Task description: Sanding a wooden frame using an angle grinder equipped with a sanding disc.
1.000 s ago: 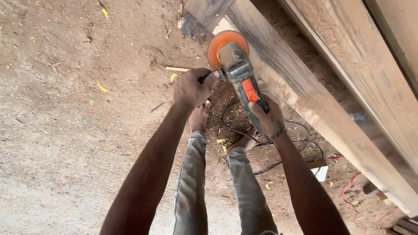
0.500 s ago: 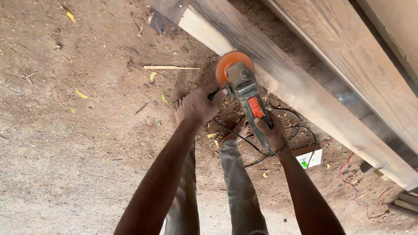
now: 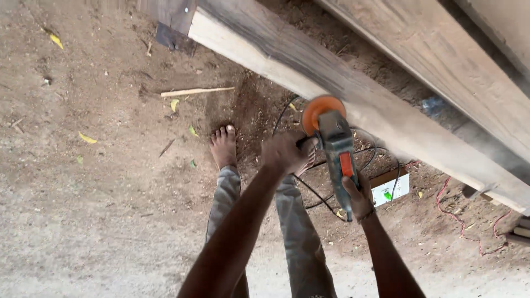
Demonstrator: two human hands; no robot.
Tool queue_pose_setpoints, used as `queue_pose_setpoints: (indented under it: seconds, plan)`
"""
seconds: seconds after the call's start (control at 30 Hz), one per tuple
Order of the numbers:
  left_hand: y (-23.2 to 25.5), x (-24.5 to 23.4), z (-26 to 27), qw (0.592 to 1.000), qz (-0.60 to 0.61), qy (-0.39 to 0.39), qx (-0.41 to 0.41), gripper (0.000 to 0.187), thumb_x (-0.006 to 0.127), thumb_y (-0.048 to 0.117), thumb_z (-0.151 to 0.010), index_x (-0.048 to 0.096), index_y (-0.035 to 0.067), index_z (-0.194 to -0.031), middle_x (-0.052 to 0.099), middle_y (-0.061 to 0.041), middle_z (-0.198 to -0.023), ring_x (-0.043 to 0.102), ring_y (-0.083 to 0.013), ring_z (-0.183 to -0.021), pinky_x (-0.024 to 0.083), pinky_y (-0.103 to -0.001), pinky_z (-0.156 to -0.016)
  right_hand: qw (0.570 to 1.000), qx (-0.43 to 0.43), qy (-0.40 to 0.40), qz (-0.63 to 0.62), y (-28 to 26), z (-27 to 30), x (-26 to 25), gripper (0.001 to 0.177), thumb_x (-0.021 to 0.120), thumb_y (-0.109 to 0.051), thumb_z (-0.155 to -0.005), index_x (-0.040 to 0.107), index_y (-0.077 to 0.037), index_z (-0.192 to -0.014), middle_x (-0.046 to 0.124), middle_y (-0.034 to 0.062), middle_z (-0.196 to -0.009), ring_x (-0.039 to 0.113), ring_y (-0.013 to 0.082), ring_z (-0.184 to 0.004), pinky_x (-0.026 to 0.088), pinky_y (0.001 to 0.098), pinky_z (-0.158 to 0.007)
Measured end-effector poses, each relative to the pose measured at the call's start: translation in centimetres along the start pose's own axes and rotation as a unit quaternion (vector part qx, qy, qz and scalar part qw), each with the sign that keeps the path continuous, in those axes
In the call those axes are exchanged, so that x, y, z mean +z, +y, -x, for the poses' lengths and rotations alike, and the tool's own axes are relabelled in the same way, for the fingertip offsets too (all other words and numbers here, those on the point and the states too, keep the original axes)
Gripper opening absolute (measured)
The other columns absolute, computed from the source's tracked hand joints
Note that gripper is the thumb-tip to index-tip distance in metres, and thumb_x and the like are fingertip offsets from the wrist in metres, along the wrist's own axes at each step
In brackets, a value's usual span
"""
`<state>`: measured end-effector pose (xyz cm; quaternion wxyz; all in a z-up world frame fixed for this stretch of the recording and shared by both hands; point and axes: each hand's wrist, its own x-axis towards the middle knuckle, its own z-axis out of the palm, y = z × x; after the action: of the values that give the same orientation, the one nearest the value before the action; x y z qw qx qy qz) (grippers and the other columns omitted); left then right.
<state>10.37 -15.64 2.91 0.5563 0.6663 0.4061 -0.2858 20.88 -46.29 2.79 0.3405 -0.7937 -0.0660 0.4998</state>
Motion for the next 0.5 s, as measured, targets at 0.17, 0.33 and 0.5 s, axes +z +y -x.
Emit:
queue_pose_setpoints:
  seconds: [0.17,0.33,0.5]
  plan:
    - [-2.1,-2.0,-0.7,0.997,-0.039,0.014,0.057,0.038,0.054,0.06,-0.096,0.078,0.03,-0.099,0.077,-0.004,-0.082,0.068,-0.0192,-0.062,0.057,-0.039,-0.059,0.998,-0.029,0.004,-0.055,1.1,-0.7,3.1,0.046,0.066,-0.047,-0.098,0.064,-0.002,-0.107,0.06,0.001,-0.08,0.054,0.0096,-0.073,0.043,0.0292,-0.062]
    - [-8.8,-11.0,-0.7,0.995,-0.007,0.098,0.023,0.033,0.054,0.051,-0.099,0.078,0.031,-0.109,0.076,0.001,-0.077,0.057,-0.0091,-0.047,0.047,-0.029,-0.044,0.974,-0.056,-0.135,-0.173,-8.1,-8.0,12.4,0.059,0.072,-0.052,-0.095,0.056,-0.003,-0.124,0.056,0.0048,-0.087,0.053,0.0139,-0.071,0.046,0.0317,-0.059]
    - [-13.3,-20.0,-1.8,0.976,0.016,0.213,-0.042,0.035,0.065,0.05,-0.097,0.077,0.021,-0.111,0.073,-0.001,-0.068,0.051,-0.0087,-0.042,0.036,-0.03,-0.036,0.976,-0.002,-0.102,0.19,-20.1,-14.2,18.9,0.087,0.059,-0.073,-0.078,0.057,-0.009,-0.137,0.072,0.0106,-0.096,0.069,0.0202,-0.077,0.057,0.0382,-0.065]
